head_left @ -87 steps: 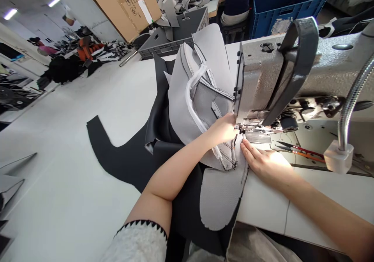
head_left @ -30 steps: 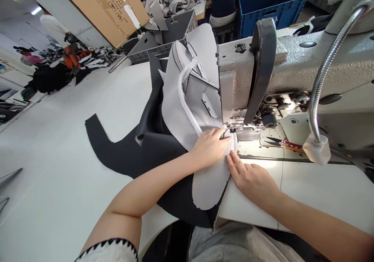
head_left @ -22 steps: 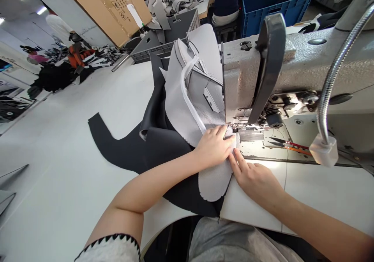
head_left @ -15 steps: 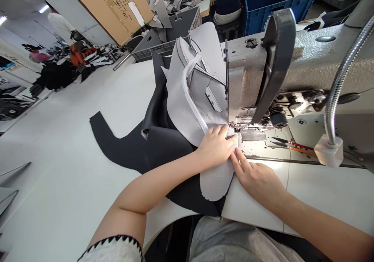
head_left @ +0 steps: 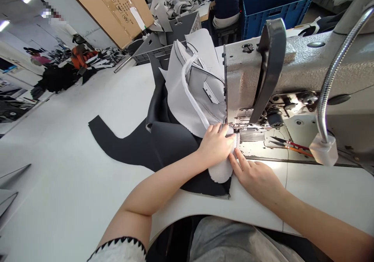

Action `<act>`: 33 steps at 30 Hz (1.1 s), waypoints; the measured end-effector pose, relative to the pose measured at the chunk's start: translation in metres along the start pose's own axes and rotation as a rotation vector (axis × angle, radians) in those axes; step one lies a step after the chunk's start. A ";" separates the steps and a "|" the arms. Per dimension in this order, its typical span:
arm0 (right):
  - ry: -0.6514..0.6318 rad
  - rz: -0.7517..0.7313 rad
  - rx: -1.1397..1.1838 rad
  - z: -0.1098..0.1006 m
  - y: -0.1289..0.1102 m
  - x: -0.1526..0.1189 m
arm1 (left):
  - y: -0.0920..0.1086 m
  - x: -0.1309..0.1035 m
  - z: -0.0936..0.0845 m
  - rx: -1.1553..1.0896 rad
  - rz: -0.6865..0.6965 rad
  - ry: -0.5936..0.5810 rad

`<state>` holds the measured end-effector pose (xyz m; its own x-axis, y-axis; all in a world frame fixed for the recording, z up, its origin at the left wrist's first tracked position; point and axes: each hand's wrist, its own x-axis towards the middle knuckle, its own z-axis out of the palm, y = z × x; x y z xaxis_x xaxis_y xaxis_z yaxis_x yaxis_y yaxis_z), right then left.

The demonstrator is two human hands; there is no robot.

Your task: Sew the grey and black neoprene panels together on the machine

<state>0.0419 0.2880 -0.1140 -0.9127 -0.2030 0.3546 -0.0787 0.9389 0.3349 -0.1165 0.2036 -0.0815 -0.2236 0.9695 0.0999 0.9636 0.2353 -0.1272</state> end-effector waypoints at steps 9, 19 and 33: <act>-0.003 0.023 0.033 0.003 0.009 0.000 | 0.015 -0.003 0.003 -0.111 -0.105 0.015; 0.036 -0.042 0.280 0.000 0.017 -0.001 | 0.006 -0.014 -0.022 -0.336 0.015 -0.101; 0.122 -0.122 0.318 -0.014 -0.017 -0.005 | -0.017 -0.028 -0.038 -0.204 0.155 -0.339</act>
<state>0.0534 0.2686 -0.1091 -0.8358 -0.3330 0.4366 -0.3226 0.9412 0.1003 -0.1214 0.1694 -0.0445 -0.0764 0.9679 -0.2396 0.9913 0.0996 0.0864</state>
